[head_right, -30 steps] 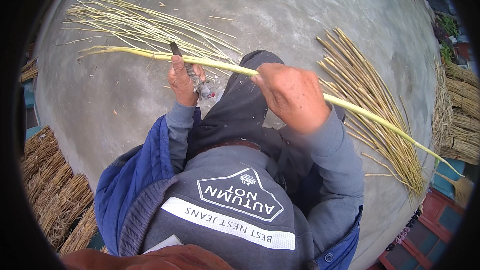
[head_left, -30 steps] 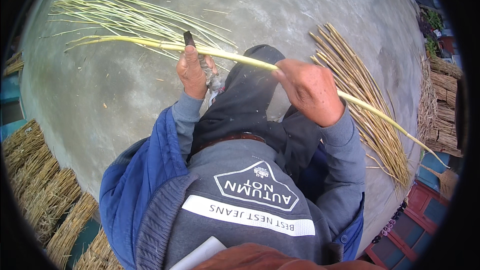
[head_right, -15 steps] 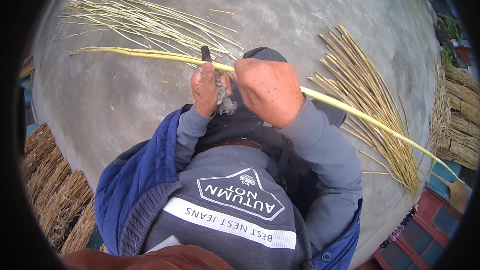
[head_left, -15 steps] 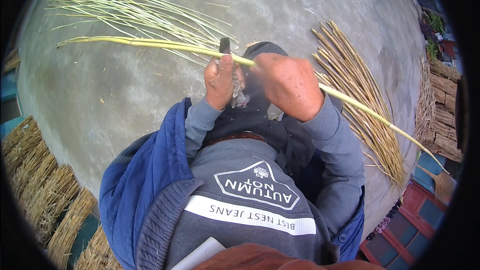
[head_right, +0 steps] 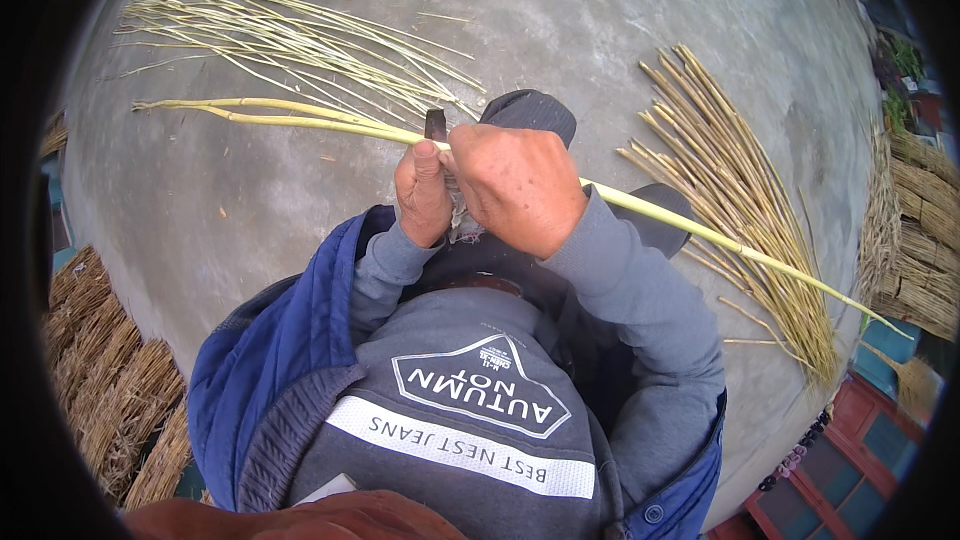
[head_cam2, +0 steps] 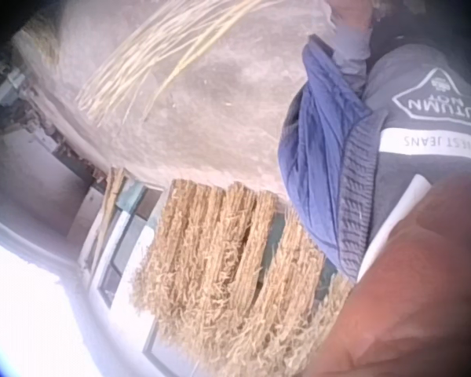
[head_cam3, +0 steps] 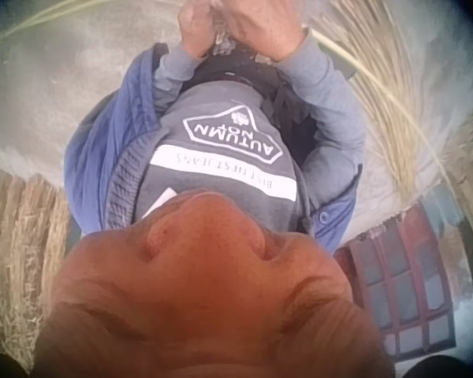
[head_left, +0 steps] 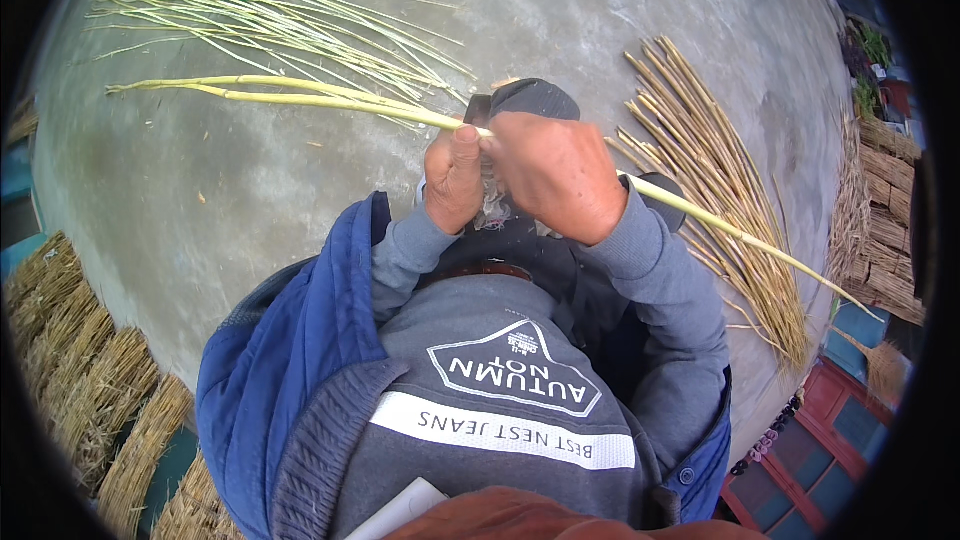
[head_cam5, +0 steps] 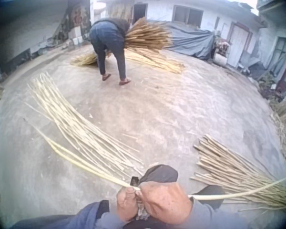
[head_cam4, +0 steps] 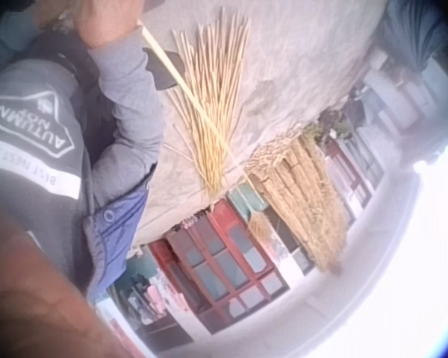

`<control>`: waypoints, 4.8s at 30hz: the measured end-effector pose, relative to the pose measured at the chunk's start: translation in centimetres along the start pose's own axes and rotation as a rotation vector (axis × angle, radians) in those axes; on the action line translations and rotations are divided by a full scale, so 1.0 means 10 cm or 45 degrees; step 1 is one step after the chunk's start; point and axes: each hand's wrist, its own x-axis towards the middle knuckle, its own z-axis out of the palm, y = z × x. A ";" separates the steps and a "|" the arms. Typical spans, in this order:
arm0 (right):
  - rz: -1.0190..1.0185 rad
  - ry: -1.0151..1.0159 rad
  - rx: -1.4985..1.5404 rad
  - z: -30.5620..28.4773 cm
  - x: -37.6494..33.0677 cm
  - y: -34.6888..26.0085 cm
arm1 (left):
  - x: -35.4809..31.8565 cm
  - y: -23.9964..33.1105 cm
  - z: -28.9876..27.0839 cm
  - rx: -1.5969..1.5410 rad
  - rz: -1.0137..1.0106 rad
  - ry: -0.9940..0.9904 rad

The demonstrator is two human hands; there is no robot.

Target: The person sits on a concrete floor and uses a small knife to split long dried sticks into thin strips. They hold each stick with one hand and draw the knife along its length to peel off fibers, then place the processed pieces into a pile on the floor.

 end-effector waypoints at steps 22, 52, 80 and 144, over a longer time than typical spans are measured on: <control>0.157 -0.051 0.087 -0.06 -0.17 0.31 | 0.24 0.05 -0.14 -0.389 -0.540 0.102; 0.211 0.001 0.137 0.36 -0.35 0.42 | -0.15 -0.10 0.10 -0.038 -0.524 -0.189; 0.270 -0.059 0.232 0.23 -0.35 0.54 | 0.13 -0.02 -0.01 -0.066 -0.626 -0.243; 0.154 0.098 0.311 0.51 -0.09 0.97 | 1.30 -0.18 -0.63 0.269 -0.723 -0.336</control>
